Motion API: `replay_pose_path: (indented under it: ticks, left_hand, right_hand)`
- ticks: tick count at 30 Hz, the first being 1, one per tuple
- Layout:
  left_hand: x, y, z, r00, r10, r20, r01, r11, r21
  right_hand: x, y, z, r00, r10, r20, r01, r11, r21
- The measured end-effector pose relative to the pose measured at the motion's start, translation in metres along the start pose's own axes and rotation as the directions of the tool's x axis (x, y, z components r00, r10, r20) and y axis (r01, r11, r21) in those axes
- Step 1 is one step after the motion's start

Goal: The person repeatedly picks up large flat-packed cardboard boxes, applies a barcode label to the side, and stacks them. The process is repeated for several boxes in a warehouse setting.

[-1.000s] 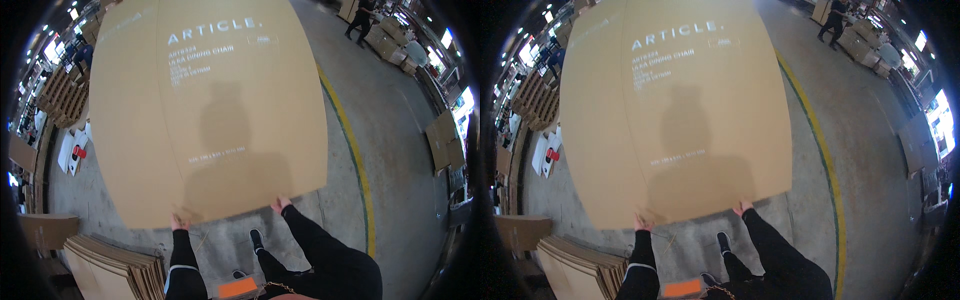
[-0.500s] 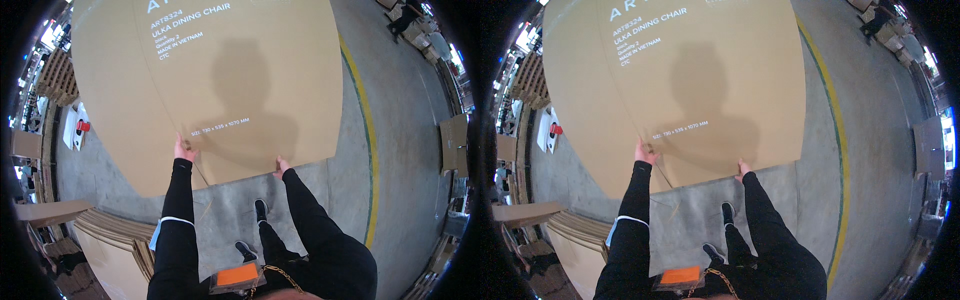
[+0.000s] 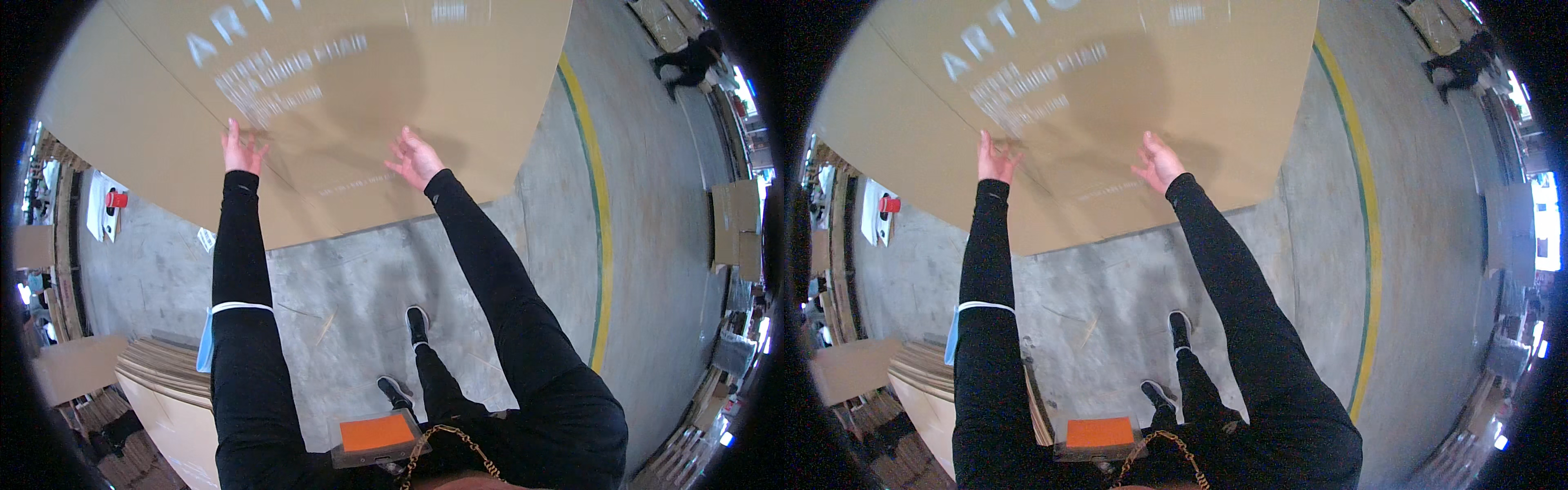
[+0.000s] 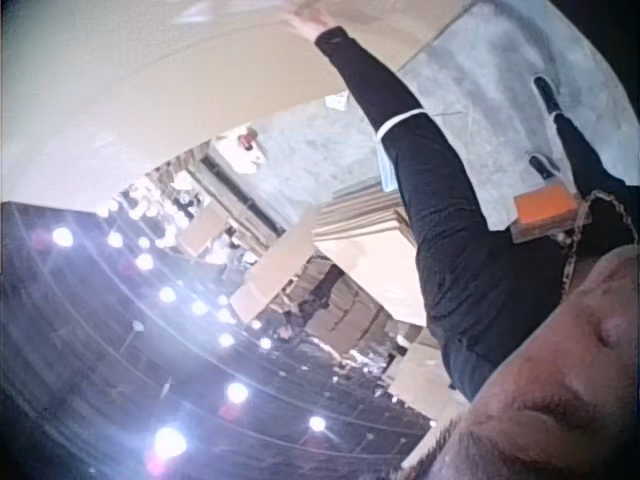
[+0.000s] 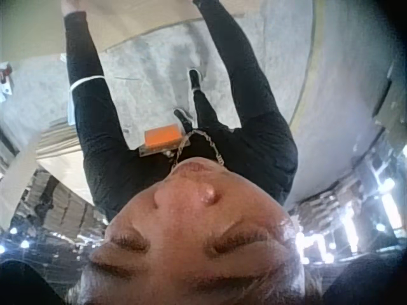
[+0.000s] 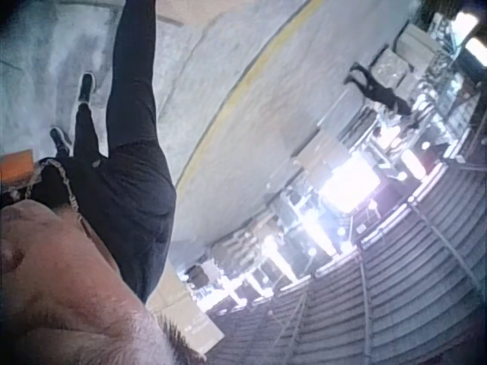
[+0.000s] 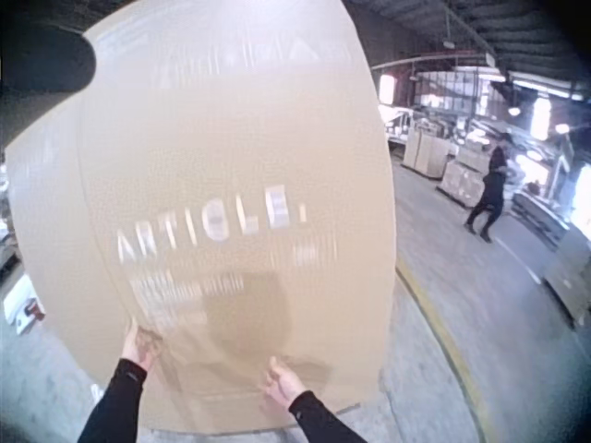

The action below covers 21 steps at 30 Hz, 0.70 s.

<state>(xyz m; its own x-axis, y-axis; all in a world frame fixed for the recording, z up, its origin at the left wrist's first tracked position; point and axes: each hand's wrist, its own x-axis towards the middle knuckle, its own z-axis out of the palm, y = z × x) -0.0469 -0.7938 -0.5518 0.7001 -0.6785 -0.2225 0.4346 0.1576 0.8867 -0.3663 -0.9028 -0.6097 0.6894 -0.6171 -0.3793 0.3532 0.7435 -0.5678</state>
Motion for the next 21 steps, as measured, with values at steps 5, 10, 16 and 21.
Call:
replay_pose_path:
  ticks: [5,10,16,21]
  left_hand:
    - [0.003,0.103,0.042,0.997,0.061,0.043,-0.062,0.998,0.015]
    - [-0.020,0.149,0.077,0.996,0.045,0.080,-0.053,0.993,0.109]
    - [-0.026,0.258,0.055,0.957,0.220,0.188,-0.261,0.937,0.233]
    - [0.023,0.379,-0.033,0.841,0.538,-0.047,-0.502,0.811,0.300]
  right_hand:
    - [-0.021,-0.059,0.069,0.984,-0.140,0.114,0.149,0.986,-0.078]
    - [-0.034,-0.109,0.147,0.935,-0.321,0.148,0.346,0.918,-0.193]
    - [-0.036,-0.159,0.233,0.860,-0.483,0.161,0.505,0.765,-0.399]
    - [-0.043,-0.175,0.279,0.841,-0.517,0.158,0.515,0.677,-0.525]
